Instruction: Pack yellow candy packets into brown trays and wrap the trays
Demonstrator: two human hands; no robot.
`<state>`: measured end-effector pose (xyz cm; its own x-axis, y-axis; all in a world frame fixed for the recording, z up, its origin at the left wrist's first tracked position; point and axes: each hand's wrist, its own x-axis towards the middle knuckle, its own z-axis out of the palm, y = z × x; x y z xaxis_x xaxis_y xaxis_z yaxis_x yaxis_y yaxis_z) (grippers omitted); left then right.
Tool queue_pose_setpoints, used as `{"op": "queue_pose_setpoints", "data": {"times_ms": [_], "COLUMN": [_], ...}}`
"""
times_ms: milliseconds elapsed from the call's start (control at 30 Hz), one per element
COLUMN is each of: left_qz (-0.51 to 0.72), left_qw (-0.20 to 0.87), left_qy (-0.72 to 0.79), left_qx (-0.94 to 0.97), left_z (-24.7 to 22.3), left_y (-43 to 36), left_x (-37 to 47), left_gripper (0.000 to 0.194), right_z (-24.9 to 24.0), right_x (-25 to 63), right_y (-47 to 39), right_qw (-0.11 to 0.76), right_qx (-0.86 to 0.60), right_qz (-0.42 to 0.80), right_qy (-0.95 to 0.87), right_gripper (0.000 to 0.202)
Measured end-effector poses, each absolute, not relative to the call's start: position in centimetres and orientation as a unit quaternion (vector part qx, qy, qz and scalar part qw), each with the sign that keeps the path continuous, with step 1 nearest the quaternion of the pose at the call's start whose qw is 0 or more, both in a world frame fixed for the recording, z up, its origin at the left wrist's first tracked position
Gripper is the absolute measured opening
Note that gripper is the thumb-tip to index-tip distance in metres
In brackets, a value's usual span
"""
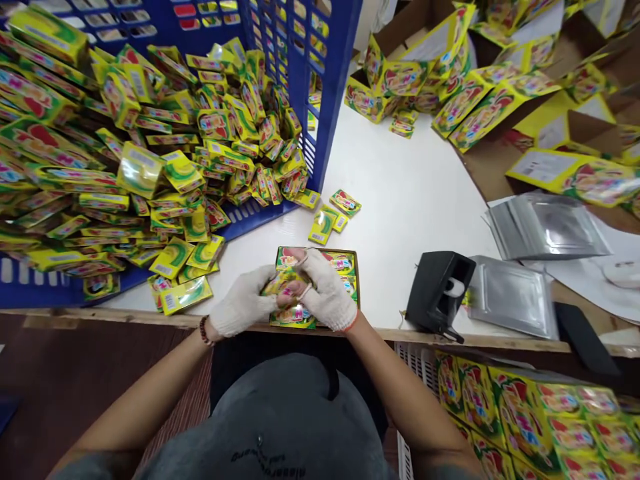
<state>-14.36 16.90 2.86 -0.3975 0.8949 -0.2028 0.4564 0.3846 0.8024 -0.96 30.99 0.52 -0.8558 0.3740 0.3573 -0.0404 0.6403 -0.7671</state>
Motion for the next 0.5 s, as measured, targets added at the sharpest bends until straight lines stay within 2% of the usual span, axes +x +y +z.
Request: {"op": "queue_pose_setpoints", "data": {"times_ms": [100,200,300,400,500], "left_qz": [0.305,0.272,0.136,0.039,0.022], "left_qw": [0.285,0.176,0.069,0.042,0.025], "left_qy": [0.763,0.797,0.87,0.92,0.937], "left_qx": [0.493,0.509,0.469,0.387,0.347], "left_z": [2.7,2.0,1.5,1.0,0.1], "left_y": [18.5,18.1,16.0,13.6,12.0], "left_x": [-13.2,-15.6,-20.3,-23.9,-25.0], "left_gripper": [0.037,0.035,0.035,0.045,0.056], "right_z": [1.9,1.7,0.4,-1.3,-2.5], "right_x": [1.0,4.5,7.4,8.0,7.2], "right_y": [31.8,32.9,33.4,32.6,31.0], "right_qw": [0.196,0.215,0.226,0.235,0.243], "right_qx": [-0.101,-0.226,-0.339,-0.347,-0.306], "right_qz": [0.401,0.384,0.348,0.314,0.271], "right_qy": [-0.889,-0.869,-0.844,-0.852,-0.88], "right_gripper": [0.028,0.026,0.028,0.029,0.025]}}
